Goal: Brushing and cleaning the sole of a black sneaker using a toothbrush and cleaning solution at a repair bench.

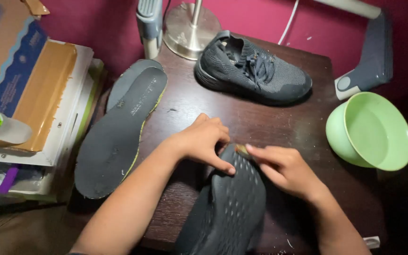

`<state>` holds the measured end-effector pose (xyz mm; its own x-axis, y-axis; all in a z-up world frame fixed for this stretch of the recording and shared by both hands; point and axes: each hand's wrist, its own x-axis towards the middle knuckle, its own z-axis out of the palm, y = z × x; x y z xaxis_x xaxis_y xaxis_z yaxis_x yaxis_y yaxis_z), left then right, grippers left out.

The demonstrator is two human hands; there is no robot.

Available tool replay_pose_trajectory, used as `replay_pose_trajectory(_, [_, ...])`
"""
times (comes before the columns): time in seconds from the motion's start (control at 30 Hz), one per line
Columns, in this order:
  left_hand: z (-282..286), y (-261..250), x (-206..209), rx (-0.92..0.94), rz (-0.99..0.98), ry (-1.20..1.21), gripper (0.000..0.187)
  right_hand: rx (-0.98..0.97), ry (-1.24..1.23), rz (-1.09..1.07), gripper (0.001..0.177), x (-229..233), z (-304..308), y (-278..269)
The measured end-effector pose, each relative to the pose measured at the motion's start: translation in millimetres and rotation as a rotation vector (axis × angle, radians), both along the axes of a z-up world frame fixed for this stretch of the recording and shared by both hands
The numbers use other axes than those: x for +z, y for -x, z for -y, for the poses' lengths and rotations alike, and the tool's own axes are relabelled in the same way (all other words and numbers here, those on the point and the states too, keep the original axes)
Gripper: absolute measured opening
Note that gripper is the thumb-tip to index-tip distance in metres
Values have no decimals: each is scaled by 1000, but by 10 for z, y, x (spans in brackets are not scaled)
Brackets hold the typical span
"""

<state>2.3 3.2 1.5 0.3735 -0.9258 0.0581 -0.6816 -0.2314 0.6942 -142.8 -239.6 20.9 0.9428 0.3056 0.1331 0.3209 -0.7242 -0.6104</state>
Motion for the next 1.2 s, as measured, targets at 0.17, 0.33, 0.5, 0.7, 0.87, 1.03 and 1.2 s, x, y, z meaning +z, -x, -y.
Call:
replay_pose_trajectory(0.17, [-8,2,25,-15,51,-86,65,-30,165,-81,49,89,271,139])
replay_pose_trajectory(0.33, [20,1,-36,-4,17,7,66,-162,258,214,48,-340,2,-21])
replay_pose_trajectory(0.5, [-23,19,32,-9,17,-23,66,-149,139,-28,45,194,83,70])
replay_pose_trajectory(0.7, [-15,16,36,-14,-21,-25,68,21,192,216,43,-40,-300,198])
replay_pose_trajectory(0.87, [-16,15,60,-15,-23,-33,68,-52,247,250,47,110,-304,-40])
replay_pose_trajectory(1.03, [-20,21,43,-26,-24,-36,68,-25,231,260,37,16,-351,132])
replay_pose_trajectory(1.2, [-20,28,66,-18,-13,-39,69,-125,211,127,48,94,-191,18])
